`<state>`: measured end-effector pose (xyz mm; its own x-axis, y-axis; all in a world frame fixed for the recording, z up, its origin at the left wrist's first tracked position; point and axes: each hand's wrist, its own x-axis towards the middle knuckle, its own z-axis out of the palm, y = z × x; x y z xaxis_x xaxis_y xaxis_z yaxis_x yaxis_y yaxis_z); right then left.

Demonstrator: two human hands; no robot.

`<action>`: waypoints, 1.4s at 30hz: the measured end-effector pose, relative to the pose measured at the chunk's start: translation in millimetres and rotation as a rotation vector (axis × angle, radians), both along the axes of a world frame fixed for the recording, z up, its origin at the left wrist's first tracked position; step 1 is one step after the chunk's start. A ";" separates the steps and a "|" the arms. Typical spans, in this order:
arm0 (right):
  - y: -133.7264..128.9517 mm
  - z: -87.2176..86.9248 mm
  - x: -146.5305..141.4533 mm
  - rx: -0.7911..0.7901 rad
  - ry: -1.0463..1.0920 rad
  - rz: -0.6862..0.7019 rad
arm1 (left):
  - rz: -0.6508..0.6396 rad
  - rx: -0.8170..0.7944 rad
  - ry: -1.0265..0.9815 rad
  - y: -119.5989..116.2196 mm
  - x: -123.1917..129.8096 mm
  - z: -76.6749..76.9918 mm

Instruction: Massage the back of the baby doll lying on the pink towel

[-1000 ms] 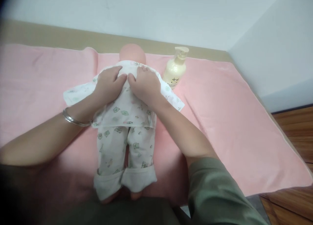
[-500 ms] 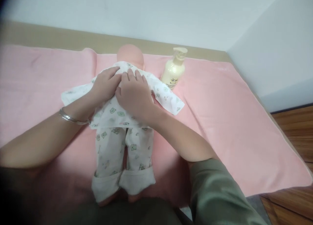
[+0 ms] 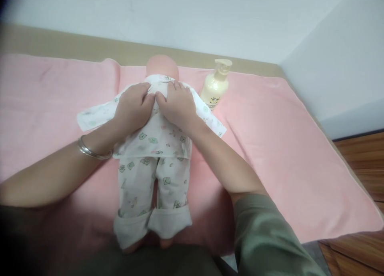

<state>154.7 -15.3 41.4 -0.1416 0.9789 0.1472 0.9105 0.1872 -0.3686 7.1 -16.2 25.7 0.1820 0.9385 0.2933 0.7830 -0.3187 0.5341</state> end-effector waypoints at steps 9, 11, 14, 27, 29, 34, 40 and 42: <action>-29.1 1.2 -17.9 0.102 -0.093 0.095 | -0.043 -0.062 -0.056 22.4 -9.8 0.9; -18.9 -0.2 -12.3 0.072 -0.052 0.084 | -0.048 -0.044 -0.035 19.7 -8.1 1.1; 1.4 -3.9 -0.1 0.013 0.021 0.048 | -0.022 -0.012 -0.005 12.2 -4.5 1.4; 5.6 -5.4 7.9 0.072 0.046 0.073 | -0.002 -0.060 -0.101 14.4 -5.5 -1.2; 0.0 -2.8 4.6 0.090 0.024 0.069 | -0.005 -0.065 -0.117 18.0 -7.0 -2.0; -19.6 -3.3 -10.6 0.152 -0.070 0.079 | -0.018 -0.067 -0.106 18.0 -7.2 0.4; 2.7 -8.9 1.3 0.030 0.018 0.094 | -0.006 -0.011 -0.055 10.6 -4.9 -0.5; 11.7 -8.3 7.3 -0.022 0.031 0.066 | -0.012 0.042 -0.044 7.6 -3.7 -1.8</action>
<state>161.9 -3.6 33.1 -0.2015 0.9707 0.1306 0.8848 0.2376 -0.4008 3.4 -8.7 24.0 0.1793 0.9232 0.3399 0.7551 -0.3506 0.5539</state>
